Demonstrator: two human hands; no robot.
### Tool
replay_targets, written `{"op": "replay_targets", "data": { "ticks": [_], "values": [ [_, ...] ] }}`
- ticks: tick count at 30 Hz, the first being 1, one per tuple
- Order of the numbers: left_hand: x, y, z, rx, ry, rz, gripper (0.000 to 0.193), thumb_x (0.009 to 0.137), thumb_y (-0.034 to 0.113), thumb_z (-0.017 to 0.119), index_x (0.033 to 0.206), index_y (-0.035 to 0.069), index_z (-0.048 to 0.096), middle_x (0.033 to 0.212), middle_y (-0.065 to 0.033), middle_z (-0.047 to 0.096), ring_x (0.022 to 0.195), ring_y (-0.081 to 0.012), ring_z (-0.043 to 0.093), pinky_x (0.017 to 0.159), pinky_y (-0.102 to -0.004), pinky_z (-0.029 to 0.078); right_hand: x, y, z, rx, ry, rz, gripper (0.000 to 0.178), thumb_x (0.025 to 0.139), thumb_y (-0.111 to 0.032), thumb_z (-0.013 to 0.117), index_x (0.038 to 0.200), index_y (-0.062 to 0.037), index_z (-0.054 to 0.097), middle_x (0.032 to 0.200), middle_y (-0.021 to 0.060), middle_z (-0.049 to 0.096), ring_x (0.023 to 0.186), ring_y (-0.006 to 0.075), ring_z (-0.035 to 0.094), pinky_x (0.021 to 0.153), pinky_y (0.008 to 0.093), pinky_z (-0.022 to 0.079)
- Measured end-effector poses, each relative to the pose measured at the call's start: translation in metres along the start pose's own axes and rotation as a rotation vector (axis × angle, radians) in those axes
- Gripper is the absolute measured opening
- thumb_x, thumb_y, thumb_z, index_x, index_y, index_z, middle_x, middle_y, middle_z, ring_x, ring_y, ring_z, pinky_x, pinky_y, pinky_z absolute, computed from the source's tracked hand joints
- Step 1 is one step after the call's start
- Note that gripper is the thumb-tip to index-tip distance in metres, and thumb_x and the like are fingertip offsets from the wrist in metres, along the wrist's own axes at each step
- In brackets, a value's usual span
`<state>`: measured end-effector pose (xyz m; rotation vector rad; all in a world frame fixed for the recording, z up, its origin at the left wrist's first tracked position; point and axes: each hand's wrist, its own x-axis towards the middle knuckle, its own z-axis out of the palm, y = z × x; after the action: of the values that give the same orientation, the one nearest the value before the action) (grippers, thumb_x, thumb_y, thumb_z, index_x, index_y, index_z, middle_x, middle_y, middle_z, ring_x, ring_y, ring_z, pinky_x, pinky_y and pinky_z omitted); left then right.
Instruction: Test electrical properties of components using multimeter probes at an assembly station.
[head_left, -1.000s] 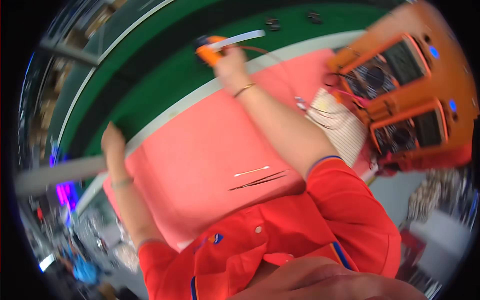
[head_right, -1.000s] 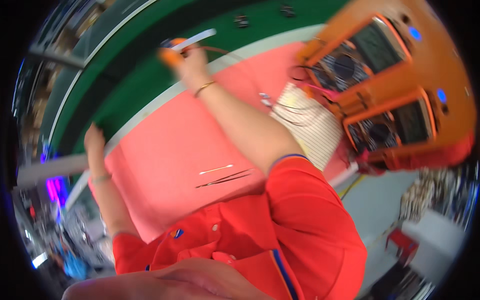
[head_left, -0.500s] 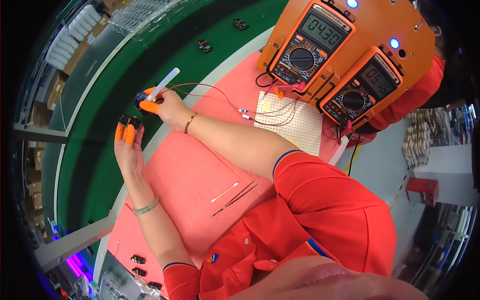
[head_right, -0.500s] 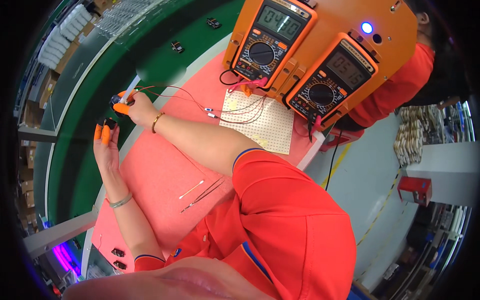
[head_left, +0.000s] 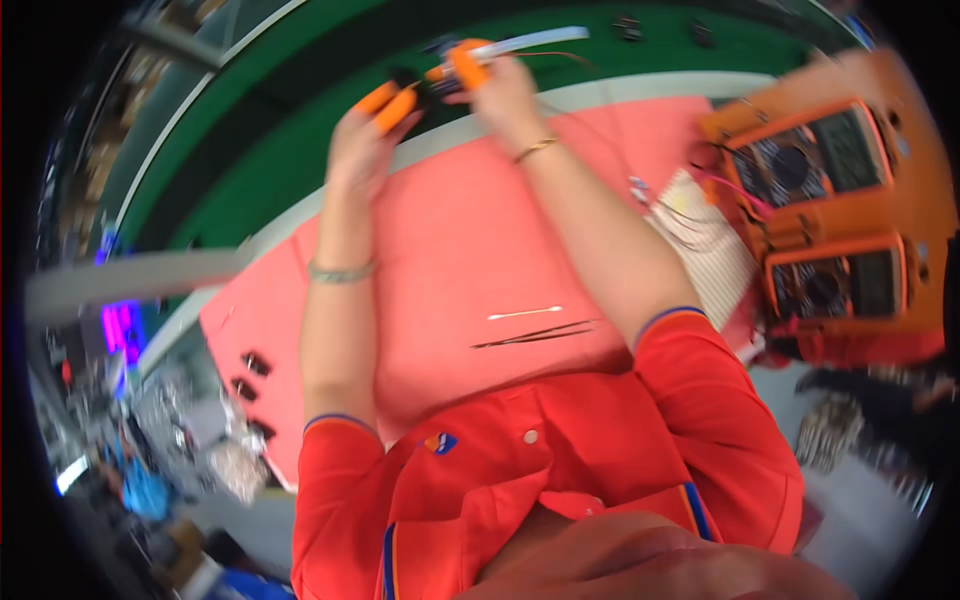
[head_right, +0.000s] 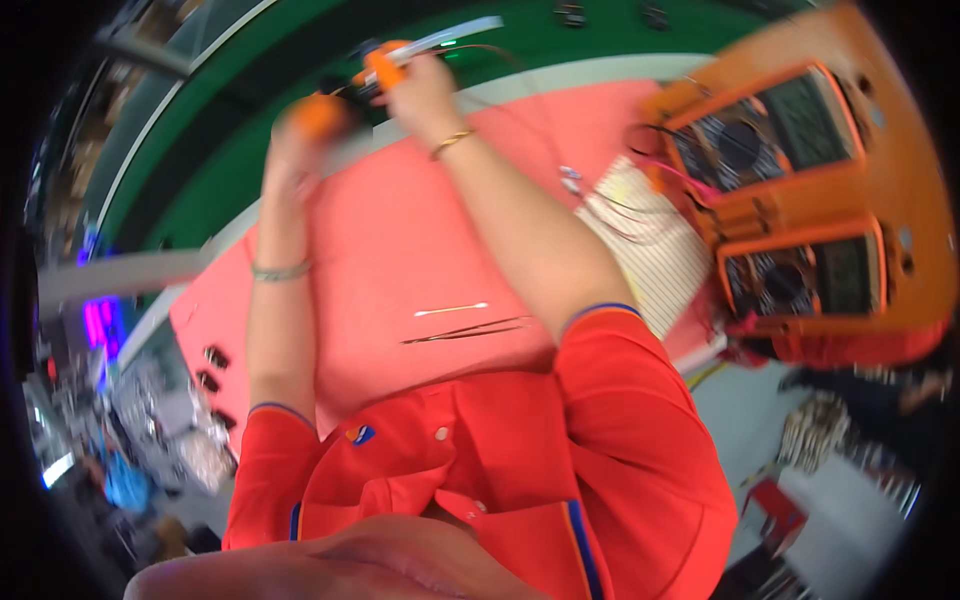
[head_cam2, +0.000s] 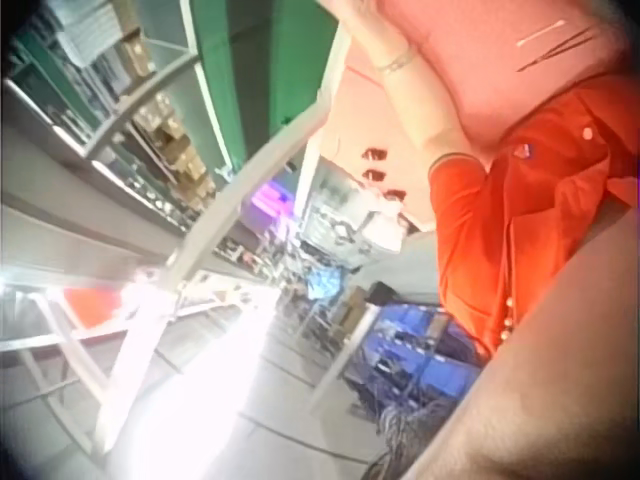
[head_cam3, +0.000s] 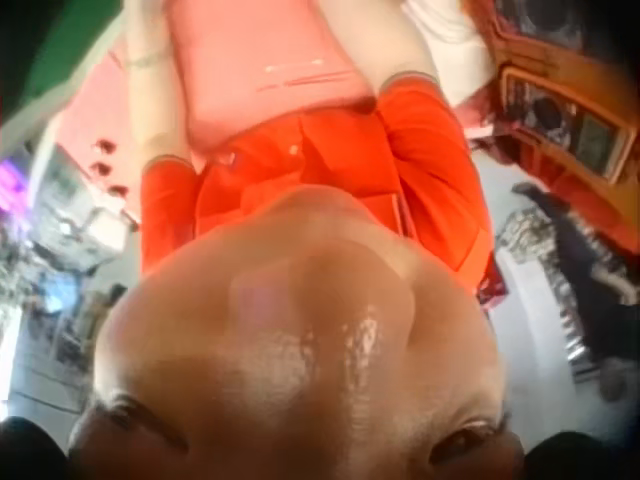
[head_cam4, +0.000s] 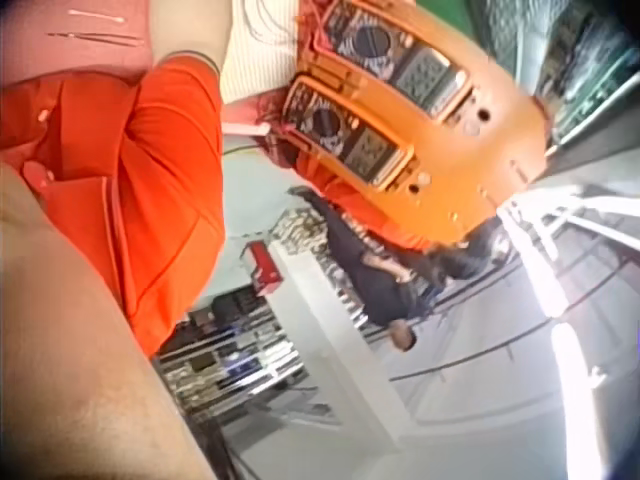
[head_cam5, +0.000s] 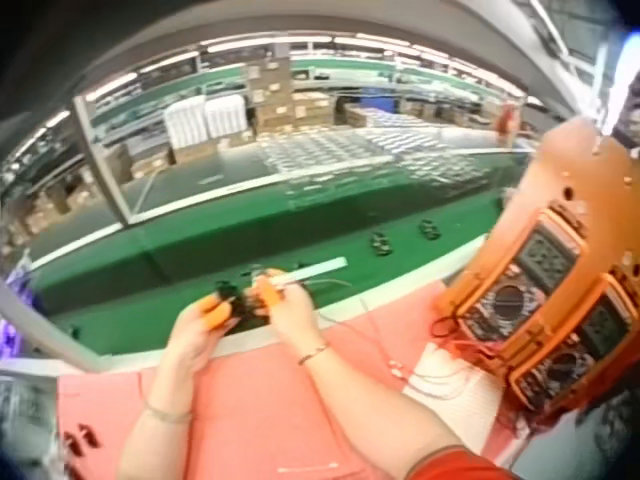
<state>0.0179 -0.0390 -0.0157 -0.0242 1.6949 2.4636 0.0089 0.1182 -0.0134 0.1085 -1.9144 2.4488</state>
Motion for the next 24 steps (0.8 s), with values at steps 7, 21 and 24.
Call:
{"op": "replay_targets", "data": {
  "ticks": [7,21,24],
  "values": [
    [-0.007,0.008,0.013,0.111,0.084,-0.020,0.029,0.078,0.005,0.054,0.106,-0.003,0.049,0.098,-0.0084,0.053,0.088,-0.0143,0.051,0.081,-0.0251,0.042,-0.005,0.002,0.006,-0.090,-0.108,0.011,0.024,0.081,-0.011,0.052,0.103,-0.0019,0.050,0.090,0.0050,0.055,0.081,0.0114,0.054,0.066,0.0236,0.047],
    [-0.023,0.034,0.023,-0.287,-0.293,0.210,0.030,0.078,-0.004,0.048,0.107,0.001,0.043,0.104,-0.0157,0.050,0.089,-0.0231,0.055,0.080,-0.0309,0.046,0.004,0.007,-0.006,0.402,0.043,0.003,0.024,0.079,-0.007,0.053,0.102,-0.0026,0.048,0.090,0.0053,0.055,0.082,0.0154,0.054,0.074,0.0312,0.047],
    [-0.023,0.031,0.025,-0.428,-0.369,0.161,0.030,0.079,-0.002,0.046,0.109,0.001,0.041,0.106,-0.0169,0.049,0.093,-0.0250,0.053,0.080,-0.0308,0.046,0.003,0.006,-0.005,0.403,0.045,0.007,0.025,0.078,-0.005,0.055,0.102,-0.0008,0.048,0.089,0.0061,0.055,0.080,0.0147,0.055,0.070,0.0291,0.049]
  ]
}}
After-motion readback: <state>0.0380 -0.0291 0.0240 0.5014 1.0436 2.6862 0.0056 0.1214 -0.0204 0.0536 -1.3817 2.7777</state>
